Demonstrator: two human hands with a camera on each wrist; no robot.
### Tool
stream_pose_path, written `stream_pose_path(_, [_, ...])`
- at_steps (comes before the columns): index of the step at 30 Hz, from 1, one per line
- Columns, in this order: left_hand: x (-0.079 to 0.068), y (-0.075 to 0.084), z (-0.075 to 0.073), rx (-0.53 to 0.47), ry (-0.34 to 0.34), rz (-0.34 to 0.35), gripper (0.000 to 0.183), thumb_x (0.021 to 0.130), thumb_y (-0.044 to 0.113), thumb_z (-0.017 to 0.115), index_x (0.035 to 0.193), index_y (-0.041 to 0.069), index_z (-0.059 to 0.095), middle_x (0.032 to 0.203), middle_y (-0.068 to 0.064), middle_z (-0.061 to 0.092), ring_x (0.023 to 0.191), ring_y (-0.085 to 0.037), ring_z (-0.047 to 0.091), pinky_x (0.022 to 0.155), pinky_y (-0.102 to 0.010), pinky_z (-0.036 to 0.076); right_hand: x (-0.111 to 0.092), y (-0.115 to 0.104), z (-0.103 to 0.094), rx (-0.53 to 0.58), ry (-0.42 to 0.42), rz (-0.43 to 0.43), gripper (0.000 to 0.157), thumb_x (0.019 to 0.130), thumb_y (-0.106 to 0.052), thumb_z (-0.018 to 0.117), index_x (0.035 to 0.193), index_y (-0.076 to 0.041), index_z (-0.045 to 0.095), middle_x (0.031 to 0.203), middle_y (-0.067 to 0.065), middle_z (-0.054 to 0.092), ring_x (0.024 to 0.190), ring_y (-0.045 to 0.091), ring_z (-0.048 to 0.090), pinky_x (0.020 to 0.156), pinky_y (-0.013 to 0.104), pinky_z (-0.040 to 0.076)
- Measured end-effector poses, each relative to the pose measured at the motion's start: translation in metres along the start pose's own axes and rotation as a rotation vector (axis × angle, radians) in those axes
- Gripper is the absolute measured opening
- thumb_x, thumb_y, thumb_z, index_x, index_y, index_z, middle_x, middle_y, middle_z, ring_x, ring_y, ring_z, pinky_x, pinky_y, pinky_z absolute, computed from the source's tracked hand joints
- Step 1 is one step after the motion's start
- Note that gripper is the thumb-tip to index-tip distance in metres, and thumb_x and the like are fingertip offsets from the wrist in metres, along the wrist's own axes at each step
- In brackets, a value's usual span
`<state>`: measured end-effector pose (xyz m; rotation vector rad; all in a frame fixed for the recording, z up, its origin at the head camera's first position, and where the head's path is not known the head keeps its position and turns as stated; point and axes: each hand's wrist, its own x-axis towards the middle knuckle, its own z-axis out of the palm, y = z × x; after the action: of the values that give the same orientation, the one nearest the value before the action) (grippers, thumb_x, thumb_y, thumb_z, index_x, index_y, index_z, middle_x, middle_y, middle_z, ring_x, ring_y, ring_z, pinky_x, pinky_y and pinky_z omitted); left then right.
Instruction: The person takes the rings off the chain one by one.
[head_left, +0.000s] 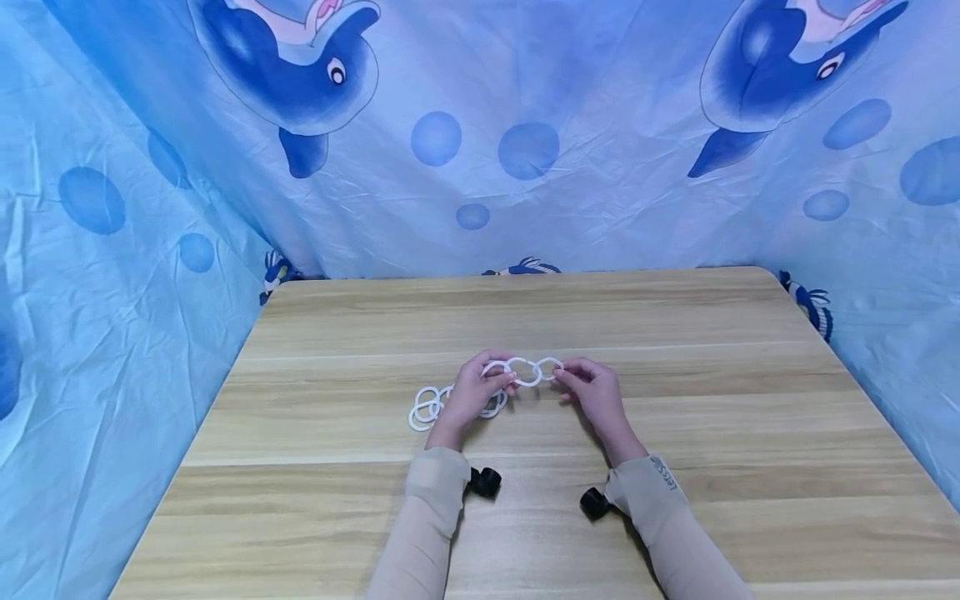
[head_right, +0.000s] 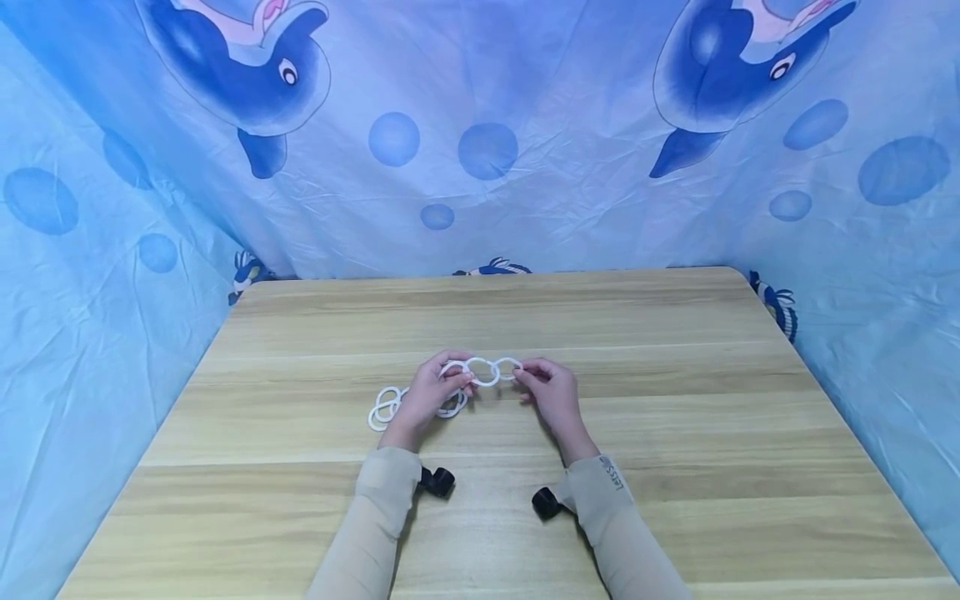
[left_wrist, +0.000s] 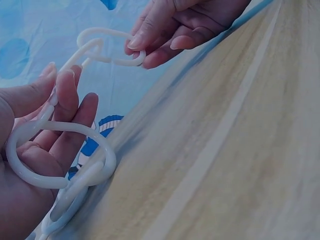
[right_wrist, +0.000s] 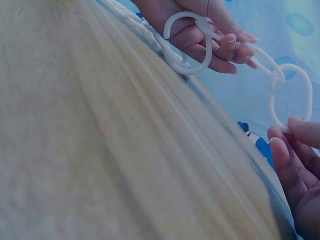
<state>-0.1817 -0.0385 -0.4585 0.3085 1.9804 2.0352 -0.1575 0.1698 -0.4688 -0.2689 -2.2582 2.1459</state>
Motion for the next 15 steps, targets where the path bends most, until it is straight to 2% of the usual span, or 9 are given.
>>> stream_pose_path(4, [-0.0021,0.0002,0.0010,-0.025,-0.013,-0.005,0.035,0.090,-0.006,0.059,0.124,-0.007,0.053,0.085,-0.003,0.069,0.068,-0.007,0.064,0.066,-0.019,0.057,-0.0006,0.0004,0.0008,-0.008,0.004,-0.014,0.023,0.088,-0.004,0.068,0.106,0.008,0.065,0.090,0.001,0.073,0.075,0.008,0.070,0.062,0.023,0.061])
stream_pose_path(8, [-0.0028,0.0006,0.0018,-0.027,-0.030,-0.009,0.035,0.091,-0.006,0.058,0.125,-0.008,0.053,0.084,0.000,0.068,0.068,-0.007,0.064,0.067,-0.019,0.057,-0.0009,0.0001,0.0023,-0.022,0.008,-0.013,0.023,0.088,-0.005,0.069,0.106,0.008,0.066,0.096,0.009,0.073,0.075,0.009,0.070,0.063,0.024,0.061])
stream_pose_path(12, [-0.0016,-0.0003,0.0026,-0.005,-0.051,0.013,0.035,0.091,-0.005,0.058,0.125,-0.009,0.054,0.084,-0.001,0.069,0.068,-0.007,0.064,0.067,-0.018,0.056,-0.0006,0.0001,0.0033,-0.041,0.015,-0.011,0.023,0.088,-0.006,0.069,0.107,0.007,0.067,0.104,0.017,0.072,0.075,0.009,0.070,0.063,0.025,0.061])
stream_pose_path(15, [-0.0015,-0.0009,0.0031,0.013,-0.060,0.015,0.034,0.091,-0.004,0.058,0.125,-0.009,0.055,0.085,-0.004,0.070,0.068,-0.007,0.064,0.067,-0.018,0.056,-0.0006,0.0005,0.0034,-0.052,0.021,-0.005,0.023,0.088,-0.006,0.069,0.108,0.006,0.067,0.106,0.018,0.071,0.075,0.007,0.069,0.064,0.025,0.061])
